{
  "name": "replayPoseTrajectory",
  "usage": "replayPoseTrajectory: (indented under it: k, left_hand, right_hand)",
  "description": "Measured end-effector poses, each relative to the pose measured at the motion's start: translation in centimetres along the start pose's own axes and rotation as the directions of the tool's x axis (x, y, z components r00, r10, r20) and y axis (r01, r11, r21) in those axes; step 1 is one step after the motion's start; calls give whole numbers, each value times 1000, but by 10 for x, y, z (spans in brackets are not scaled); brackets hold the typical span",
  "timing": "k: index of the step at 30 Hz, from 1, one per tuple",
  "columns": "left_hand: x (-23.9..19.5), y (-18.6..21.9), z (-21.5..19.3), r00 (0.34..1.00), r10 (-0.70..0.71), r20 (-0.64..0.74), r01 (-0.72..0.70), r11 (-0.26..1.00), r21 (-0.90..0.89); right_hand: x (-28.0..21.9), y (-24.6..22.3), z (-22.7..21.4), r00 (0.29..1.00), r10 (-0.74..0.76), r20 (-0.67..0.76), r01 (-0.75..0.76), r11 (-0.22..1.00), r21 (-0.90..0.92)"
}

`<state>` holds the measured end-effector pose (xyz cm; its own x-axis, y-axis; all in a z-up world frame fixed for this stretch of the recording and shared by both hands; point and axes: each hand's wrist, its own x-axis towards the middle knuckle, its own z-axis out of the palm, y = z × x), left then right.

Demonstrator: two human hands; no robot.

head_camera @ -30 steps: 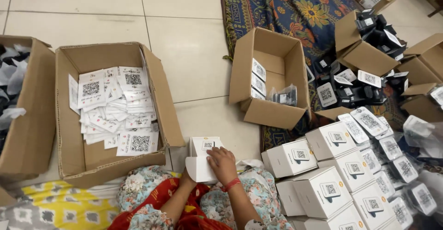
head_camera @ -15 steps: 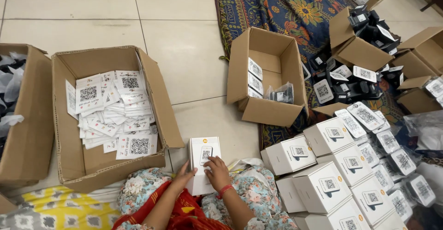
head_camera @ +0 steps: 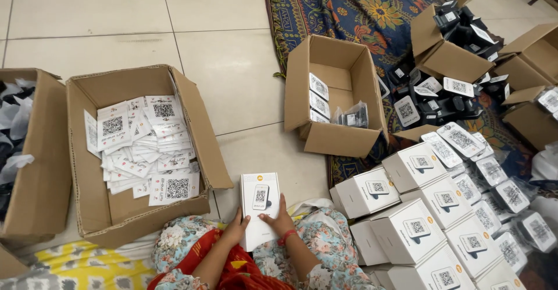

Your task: The person sits on the floor and packs small white boxes. They open each box, place a black device wrapped in plastic inside, add a white paper insert with a QR code, close the box, and stack it with others.

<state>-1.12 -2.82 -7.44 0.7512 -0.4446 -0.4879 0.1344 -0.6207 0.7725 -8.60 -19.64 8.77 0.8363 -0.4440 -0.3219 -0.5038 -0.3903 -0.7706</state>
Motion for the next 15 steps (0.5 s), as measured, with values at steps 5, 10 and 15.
replayPoseTrajectory:
  k: [5, 10, 15]
  left_hand:
    - [-20, 20, -6, 995, 22, 102, 3, 970, -241]
    - [-114, 125, -65, 945, -146, 293, 305, 719, -624]
    - [-142, 147, -85, 968, -32, 248, 185, 756, -628]
  right_hand:
    - [16, 38, -6, 997, 77, -5, -73, 962, 261]
    - [16, 28, -54, 984, 49, 173, -96, 957, 274]
    - [-42, -47, -99, 925, 103, 366, -233, 915, 331]
